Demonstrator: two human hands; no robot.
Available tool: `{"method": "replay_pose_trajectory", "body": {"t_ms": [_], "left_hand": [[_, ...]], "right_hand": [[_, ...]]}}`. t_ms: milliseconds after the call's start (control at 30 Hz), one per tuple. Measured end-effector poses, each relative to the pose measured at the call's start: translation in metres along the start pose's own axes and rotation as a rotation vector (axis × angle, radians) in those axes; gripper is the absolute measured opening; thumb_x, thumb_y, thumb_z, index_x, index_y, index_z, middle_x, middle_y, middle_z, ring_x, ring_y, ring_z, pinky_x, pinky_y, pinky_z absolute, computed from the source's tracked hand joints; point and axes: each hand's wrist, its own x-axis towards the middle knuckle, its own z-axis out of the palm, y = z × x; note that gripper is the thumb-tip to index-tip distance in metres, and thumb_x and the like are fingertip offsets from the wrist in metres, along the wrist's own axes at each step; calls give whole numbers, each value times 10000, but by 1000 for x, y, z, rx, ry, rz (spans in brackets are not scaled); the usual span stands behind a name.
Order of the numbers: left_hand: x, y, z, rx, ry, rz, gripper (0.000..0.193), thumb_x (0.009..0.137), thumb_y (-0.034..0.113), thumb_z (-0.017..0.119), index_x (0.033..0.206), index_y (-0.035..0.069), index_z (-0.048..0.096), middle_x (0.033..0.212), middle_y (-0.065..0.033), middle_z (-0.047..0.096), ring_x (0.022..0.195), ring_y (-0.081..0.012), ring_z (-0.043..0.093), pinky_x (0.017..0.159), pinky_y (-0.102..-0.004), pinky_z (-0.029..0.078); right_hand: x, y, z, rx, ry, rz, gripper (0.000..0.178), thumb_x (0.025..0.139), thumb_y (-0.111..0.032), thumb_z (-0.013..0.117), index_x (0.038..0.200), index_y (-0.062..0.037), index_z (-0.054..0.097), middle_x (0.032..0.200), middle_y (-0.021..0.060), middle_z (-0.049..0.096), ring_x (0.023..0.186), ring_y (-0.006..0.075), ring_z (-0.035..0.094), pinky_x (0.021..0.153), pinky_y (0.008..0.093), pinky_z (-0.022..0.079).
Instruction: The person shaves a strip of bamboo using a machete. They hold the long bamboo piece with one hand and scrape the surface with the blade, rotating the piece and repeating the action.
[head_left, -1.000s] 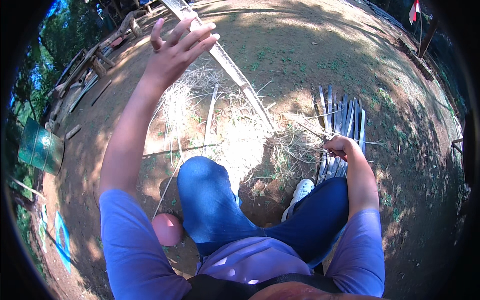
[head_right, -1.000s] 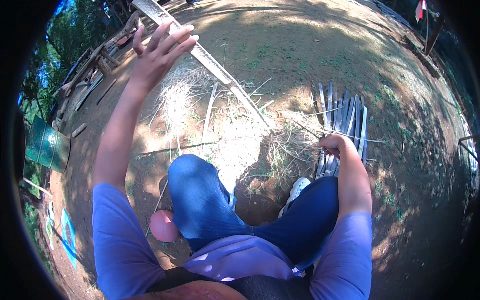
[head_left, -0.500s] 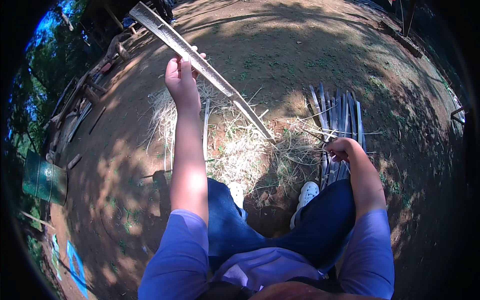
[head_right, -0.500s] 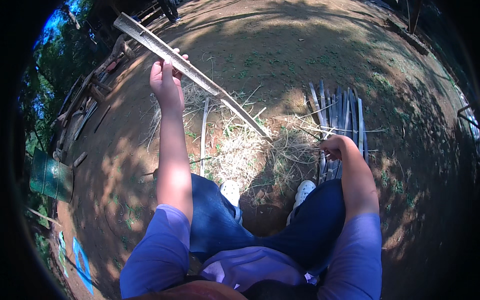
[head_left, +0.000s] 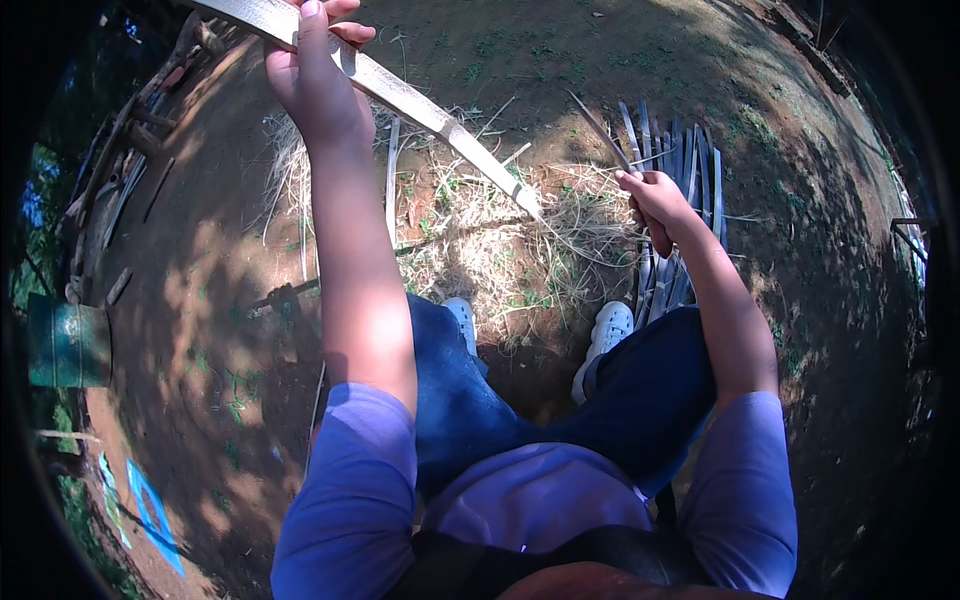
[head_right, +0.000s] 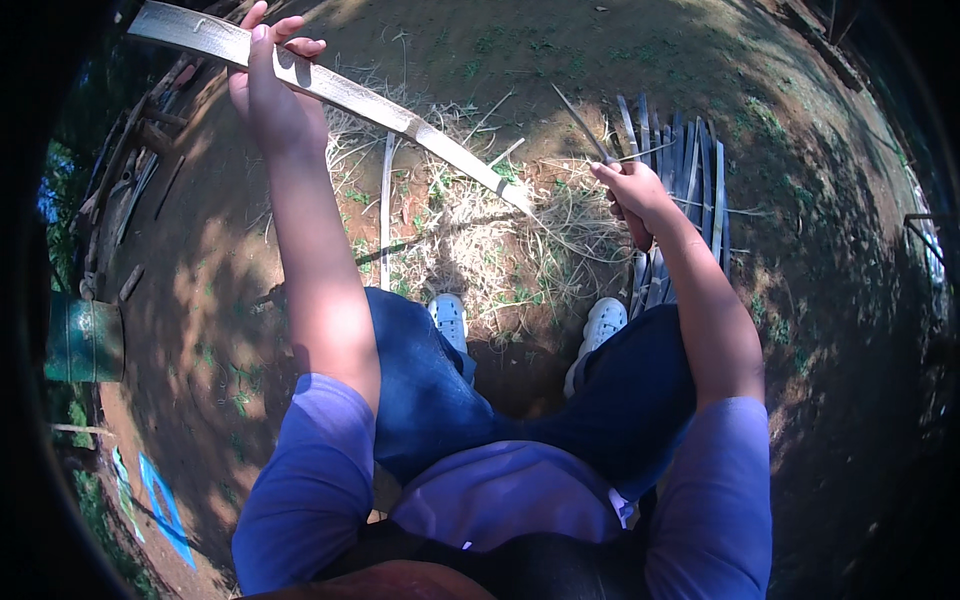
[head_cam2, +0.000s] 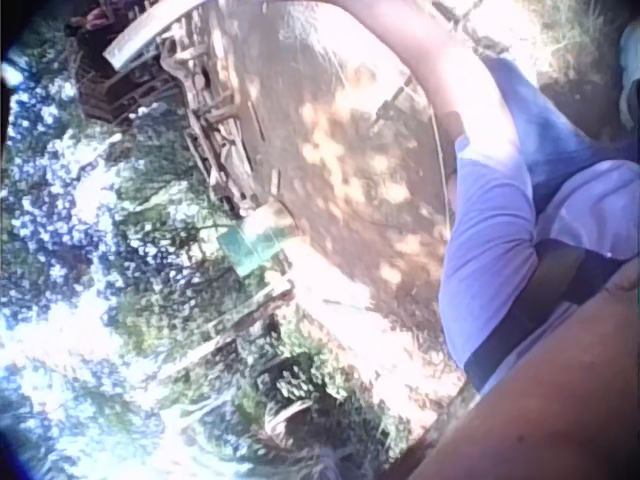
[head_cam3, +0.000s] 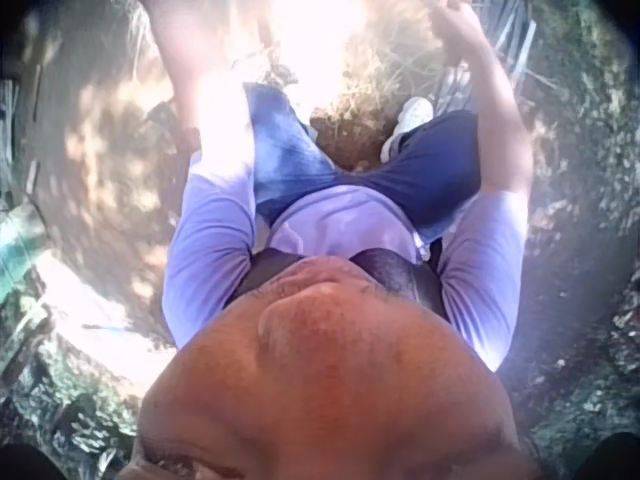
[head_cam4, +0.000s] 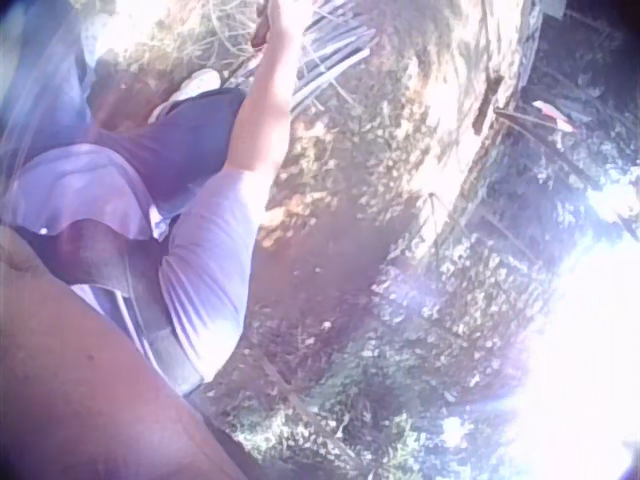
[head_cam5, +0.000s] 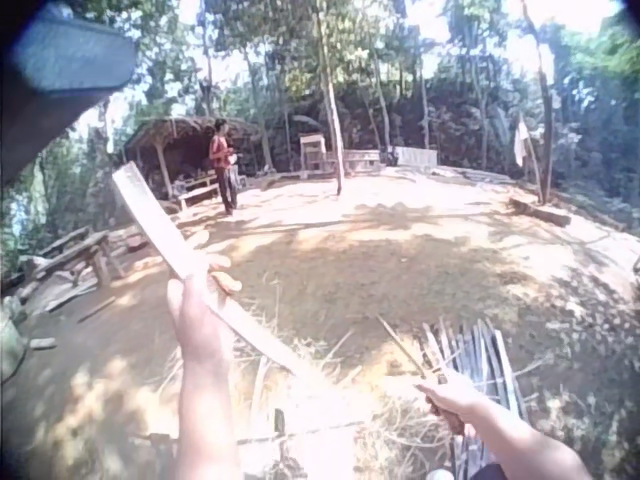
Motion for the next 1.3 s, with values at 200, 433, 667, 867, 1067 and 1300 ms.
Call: {"method": "replay_pose_trajectory", "body": {"t_ms": [200,433,667,867,1067,1300], "left_hand": [[-7,20,22,-12,116,4,376,1059,334,422,1170,3,563,978,-83,618,839,-140,579,765,-282,469],[-18,67,39,138,6,173,436,1052,367,439,1122,-12,643,898,-43,613,725,-97,533,645,-218,449],[-35,69,65,327,-33,321,484,1050,405,405,1080,-20,634,782,-8,527,639,-88,448,594,-226,396],[-33,71,61,195,-177,227,501,1038,435,393,1095,-9,619,786,-48,525,656,-149,468,636,-309,405],[-37,66,67,52,-204,68,563,1010,534,359,910,39,608,764,-77,501,678,-216,455,673,-389,397],[-36,86,56,115,-279,79,524,1009,567,345,771,117,471,728,-64,491,687,-220,471,702,-410,424]], "right_hand": [[-83,-70,81,545,-126,-322,260,980,-307,643,966,-63,555,769,12,580,598,114,579,565,278,503],[-134,-53,132,573,-278,-242,296,1038,-316,511,1071,-29,573,675,23,539,493,94,502,469,234,412],[-144,-45,125,466,-289,-355,368,1017,-261,569,1293,-19,554,766,28,660,539,43,546,457,198,418],[-165,-64,113,579,-305,-599,551,1044,-118,408,1570,-80,248,1085,166,690,514,53,547,448,182,443],[-168,-61,101,652,-407,-566,589,1004,-24,439,1549,-59,220,969,116,615,588,93,585,566,222,510],[-167,-68,104,757,-593,-479,583,831,55,425,1375,-80,264,849,165,625,577,165,604,560,271,514]]}}
